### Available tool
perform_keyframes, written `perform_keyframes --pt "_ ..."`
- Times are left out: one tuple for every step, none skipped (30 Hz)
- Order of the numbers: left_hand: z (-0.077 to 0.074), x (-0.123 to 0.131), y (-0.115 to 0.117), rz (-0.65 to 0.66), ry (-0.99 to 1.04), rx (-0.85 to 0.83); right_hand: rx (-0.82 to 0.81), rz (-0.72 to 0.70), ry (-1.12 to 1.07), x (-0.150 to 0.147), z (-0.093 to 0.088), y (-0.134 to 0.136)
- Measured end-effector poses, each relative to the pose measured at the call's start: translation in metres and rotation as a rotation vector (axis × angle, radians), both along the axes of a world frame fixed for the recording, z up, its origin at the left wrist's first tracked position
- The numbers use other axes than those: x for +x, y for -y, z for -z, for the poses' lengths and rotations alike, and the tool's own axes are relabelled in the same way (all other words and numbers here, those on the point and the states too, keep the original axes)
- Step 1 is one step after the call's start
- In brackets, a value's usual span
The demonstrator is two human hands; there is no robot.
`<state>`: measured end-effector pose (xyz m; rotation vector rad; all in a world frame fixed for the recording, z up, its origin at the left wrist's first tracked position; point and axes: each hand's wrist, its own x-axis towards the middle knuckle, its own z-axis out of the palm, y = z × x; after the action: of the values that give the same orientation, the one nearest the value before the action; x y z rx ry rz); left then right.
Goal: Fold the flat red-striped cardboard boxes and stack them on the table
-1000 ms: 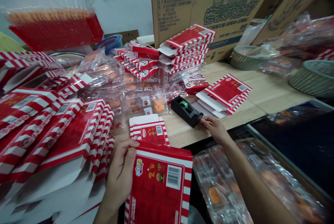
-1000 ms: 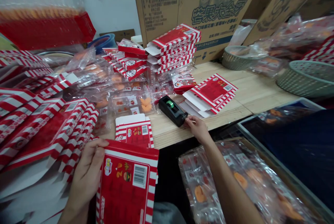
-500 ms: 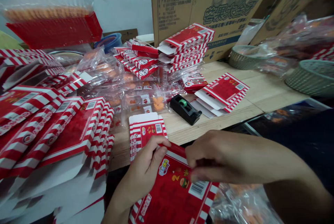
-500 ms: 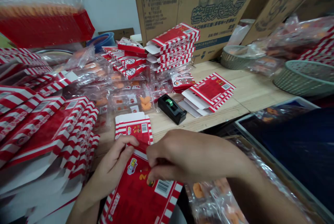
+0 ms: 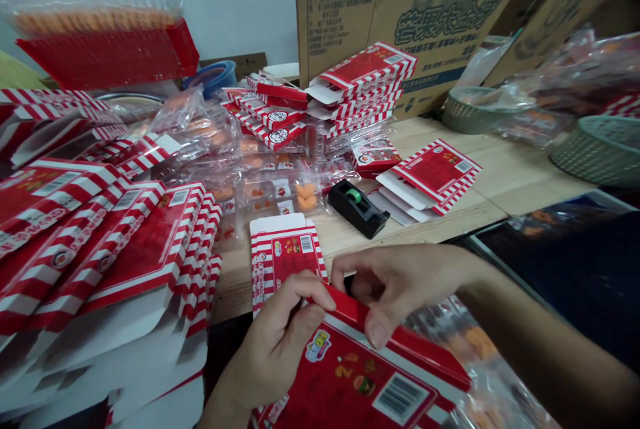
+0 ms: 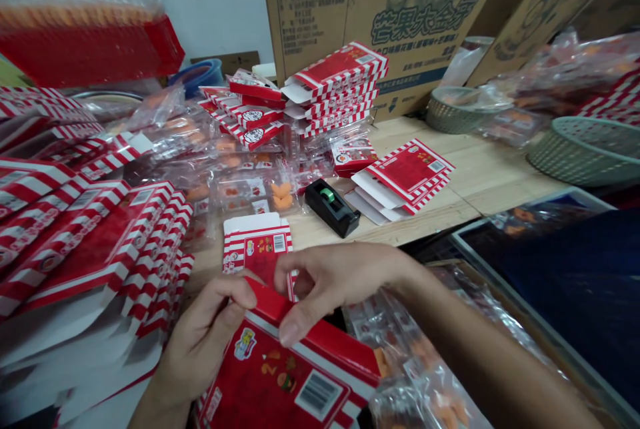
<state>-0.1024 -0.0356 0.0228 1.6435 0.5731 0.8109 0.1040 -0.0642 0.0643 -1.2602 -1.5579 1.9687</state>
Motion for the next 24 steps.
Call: perform_keyframes --pt "-0.001 0.000 0.001 -0.008 0.020 -0.010 -0.092 -0.030 -0.130 0.000 0.009 -0.001" --pt "-0.001 0.000 0.001 -0.010 0.024 -0.015 -0.145 -0.032 -0.223 -0.001 0.018 -0.002" --pt "0.000 -0.001 0.000 -0.007 0.013 -0.016 -0.155 0.001 -0.276 -0.001 0.026 -0.002" --pt "0.001 -0.001 -0.001 -0.010 -0.008 -0.013 -0.134 0.058 -0.290 0.000 0.033 -0.001" --pt "0.003 -0.001 -0.004 -0.031 -0.034 -0.013 -0.096 0.134 -0.273 0.000 0.039 0.000" --pt "0.005 -0.002 -0.007 -0.080 -0.055 -0.023 -0.051 0.210 -0.245 0.001 0.044 0.002" --pt "0.008 -0.001 -0.010 -0.165 -0.063 -0.050 0.000 0.289 -0.216 0.001 0.047 0.004" --pt "0.011 -0.001 -0.014 -0.283 -0.052 -0.097 0.048 0.361 -0.204 0.001 0.050 0.008" --pt "0.015 -0.001 -0.018 -0.423 -0.024 -0.157 0.089 0.417 -0.220 0.000 0.051 0.011" --pt "0.018 -0.001 -0.023 -0.558 0.013 -0.220 0.120 0.453 -0.252 -0.002 0.053 0.015" --pt "0.022 -0.001 -0.027 -0.670 0.053 -0.277 0.147 0.470 -0.274 -0.003 0.053 0.018" --pt "0.025 -0.001 -0.030 -0.755 0.091 -0.317 0.170 0.465 -0.263 -0.004 0.053 0.020" --pt "0.029 -0.002 -0.034 -0.810 0.125 -0.337 0.192 0.456 -0.215 -0.005 0.052 0.021" --pt "0.032 -0.004 -0.036 -0.839 0.154 -0.338 0.215 0.459 -0.145 -0.004 0.049 0.020" --pt "0.036 -0.006 -0.038 -0.849 0.177 -0.323 0.237 0.493 -0.071 -0.003 0.045 0.016" --pt "0.041 -0.009 -0.039 -0.840 0.187 -0.296 0.263 0.553 -0.017 -0.002 0.038 0.009" --pt "0.046 -0.012 -0.038 -0.802 0.154 -0.251 0.292 0.631 0.002 -0.002 0.029 0.000" --pt "0.051 -0.015 -0.037 -0.739 0.081 -0.196 0.325 0.717 -0.009 -0.004 0.019 -0.013" --pt "0.057 -0.018 -0.034 -0.666 -0.018 -0.141 0.356 0.794 -0.037 -0.008 0.006 -0.027" --pt "0.063 -0.020 -0.030 -0.593 -0.124 -0.093 0.382 0.844 -0.079 -0.017 -0.007 -0.044" --pt "0.069 -0.021 -0.026 -0.526 -0.220 -0.056 0.382 0.856 -0.129 -0.030 -0.021 -0.062" --pt "0.075 -0.022 -0.021 -0.471 -0.290 -0.035 0.340 0.814 -0.193 -0.048 -0.034 -0.080" --pt "0.081 -0.022 -0.016 -0.437 -0.324 -0.032 0.331 0.795 -0.269 -0.068 -0.047 -0.098" --pt "0.087 -0.021 -0.012 -0.405 -0.372 -0.022 0.325 0.739 -0.348 -0.091 -0.057 -0.114"
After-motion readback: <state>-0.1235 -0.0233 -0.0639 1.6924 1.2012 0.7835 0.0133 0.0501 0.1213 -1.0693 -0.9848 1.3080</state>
